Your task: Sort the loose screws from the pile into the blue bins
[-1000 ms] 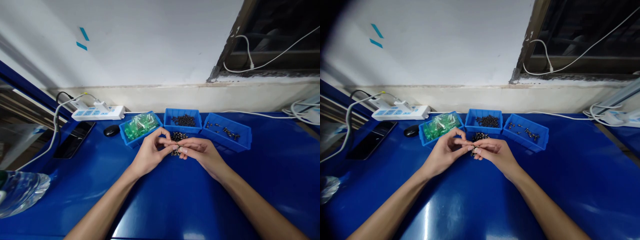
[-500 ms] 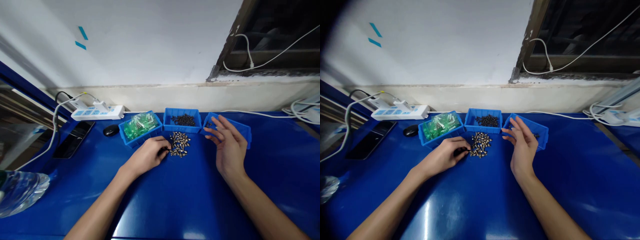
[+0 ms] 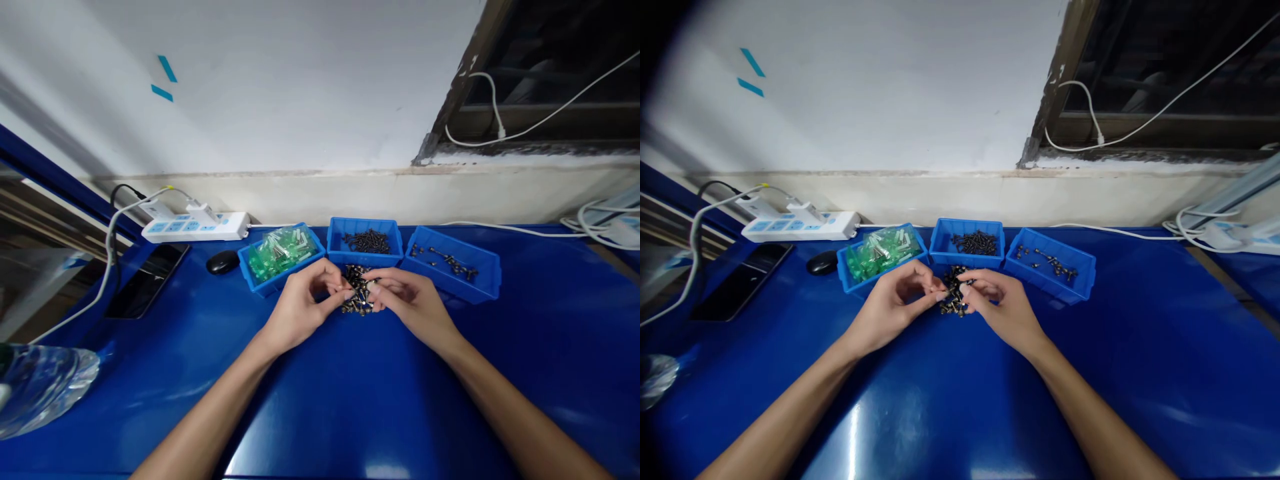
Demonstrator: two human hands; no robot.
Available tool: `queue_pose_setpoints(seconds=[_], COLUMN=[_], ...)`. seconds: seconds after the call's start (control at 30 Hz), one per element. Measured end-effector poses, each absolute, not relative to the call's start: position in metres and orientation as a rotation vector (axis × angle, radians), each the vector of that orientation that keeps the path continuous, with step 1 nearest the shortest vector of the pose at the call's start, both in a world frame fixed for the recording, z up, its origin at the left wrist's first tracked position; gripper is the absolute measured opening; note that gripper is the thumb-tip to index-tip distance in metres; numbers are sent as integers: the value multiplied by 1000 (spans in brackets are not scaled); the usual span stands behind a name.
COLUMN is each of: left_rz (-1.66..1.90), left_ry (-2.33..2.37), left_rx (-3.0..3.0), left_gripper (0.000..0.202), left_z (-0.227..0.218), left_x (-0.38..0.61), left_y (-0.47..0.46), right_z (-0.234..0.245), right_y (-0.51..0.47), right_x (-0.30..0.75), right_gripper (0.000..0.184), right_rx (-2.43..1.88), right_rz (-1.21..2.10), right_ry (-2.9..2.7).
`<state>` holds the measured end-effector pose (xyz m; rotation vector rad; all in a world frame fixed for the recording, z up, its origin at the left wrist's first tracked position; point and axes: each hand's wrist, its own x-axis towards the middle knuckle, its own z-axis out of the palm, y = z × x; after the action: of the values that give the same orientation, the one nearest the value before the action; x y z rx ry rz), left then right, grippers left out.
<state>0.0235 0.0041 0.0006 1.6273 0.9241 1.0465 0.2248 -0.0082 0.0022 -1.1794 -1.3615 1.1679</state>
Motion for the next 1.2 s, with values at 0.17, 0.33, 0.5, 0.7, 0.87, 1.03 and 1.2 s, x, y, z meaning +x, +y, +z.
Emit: queue_pose_setpoints(seconds=[0.17, 0.33, 0.5, 0.7, 0.87, 1.03, 1.2], left_rz=[995, 1001, 1024, 744, 577, 573, 529], left_ry=[836, 800, 837, 956, 986, 988, 984], left_rx=[1377, 1365, 1622, 2288, 2405, 2418, 2408], left_gripper=[38, 35, 12, 13, 14, 16, 13], left_z=[-2, -3, 0, 4, -5, -11, -10], left_x=[29, 30, 28, 13, 8, 8, 6], left_y=[2, 1, 0, 4, 9, 11, 13], right_z=[1, 0, 5, 5, 8, 18, 18], right_y=[-10, -8, -9, -6, -2, -3, -5], right_x=[222, 227, 228, 233, 240, 236, 232], right_gripper=[23, 22, 25, 13, 19, 21, 19], right_rx=[-1108, -1005, -988, -1065, -1104, -1093, -1105], right_rz=[1386, 1555, 1694, 1163, 798, 873, 938], right_ry=[-1291, -1188, -1085, -914, -731, -667, -743])
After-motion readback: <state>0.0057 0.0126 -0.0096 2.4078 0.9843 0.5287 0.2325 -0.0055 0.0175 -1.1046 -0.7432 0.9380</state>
